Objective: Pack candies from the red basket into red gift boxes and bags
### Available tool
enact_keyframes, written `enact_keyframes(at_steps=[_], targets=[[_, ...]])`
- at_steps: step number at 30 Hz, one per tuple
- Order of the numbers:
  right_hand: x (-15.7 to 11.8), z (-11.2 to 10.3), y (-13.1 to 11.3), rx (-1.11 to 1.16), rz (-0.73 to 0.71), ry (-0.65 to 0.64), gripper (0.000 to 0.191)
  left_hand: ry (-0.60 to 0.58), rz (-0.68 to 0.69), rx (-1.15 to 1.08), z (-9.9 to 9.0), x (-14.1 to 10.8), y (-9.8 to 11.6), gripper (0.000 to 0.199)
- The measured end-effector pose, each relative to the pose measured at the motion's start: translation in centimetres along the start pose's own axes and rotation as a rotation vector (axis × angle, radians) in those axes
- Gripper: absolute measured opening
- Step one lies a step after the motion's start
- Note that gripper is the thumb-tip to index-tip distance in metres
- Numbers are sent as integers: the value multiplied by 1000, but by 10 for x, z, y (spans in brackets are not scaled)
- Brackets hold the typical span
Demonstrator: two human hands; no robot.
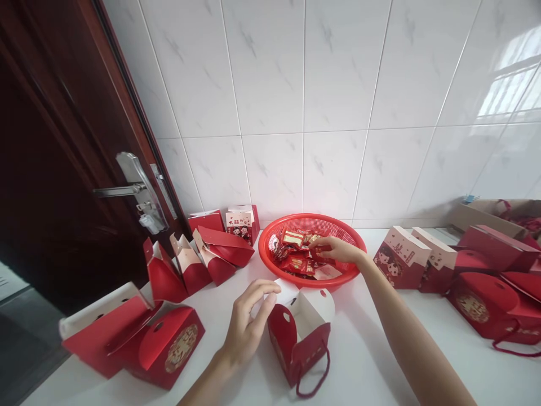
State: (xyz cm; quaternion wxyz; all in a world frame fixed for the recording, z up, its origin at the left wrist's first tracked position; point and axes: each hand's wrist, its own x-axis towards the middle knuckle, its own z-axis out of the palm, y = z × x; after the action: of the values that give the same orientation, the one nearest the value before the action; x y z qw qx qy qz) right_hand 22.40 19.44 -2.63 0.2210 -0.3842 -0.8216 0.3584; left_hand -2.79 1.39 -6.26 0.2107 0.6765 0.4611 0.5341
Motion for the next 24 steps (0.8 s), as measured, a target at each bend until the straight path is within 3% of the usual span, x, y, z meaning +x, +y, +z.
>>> enact_keyframes(at_steps=[5, 9, 12, 15, 18, 21, 24], targets=[[-2, 3, -2, 163, -58, 216, 44, 28, -30, 20, 0, 2, -4, 27], [-12, 5, -33, 280, -219, 299, 26, 38, -65, -13, -3, 4, -4, 31], [-25, 16, -72, 322, -502, 241, 21, 34, -101, -106, -7, 4, -4, 40], [-33, 40, -102, 82, -703, 220, 34, 74, -135, -299, -8, 5, -2, 52], [-34, 68, -114, -156, -850, 174, 40, 187, -249, -510, -7, 7, 4, 50], [-33, 86, -115, -192, -919, 131, 47, 302, -384, -593, -8, 10, 11, 44], [-34, 82, -112, -93, -869, 81, 53, 320, -442, -617, -10, 13, 16, 41]])
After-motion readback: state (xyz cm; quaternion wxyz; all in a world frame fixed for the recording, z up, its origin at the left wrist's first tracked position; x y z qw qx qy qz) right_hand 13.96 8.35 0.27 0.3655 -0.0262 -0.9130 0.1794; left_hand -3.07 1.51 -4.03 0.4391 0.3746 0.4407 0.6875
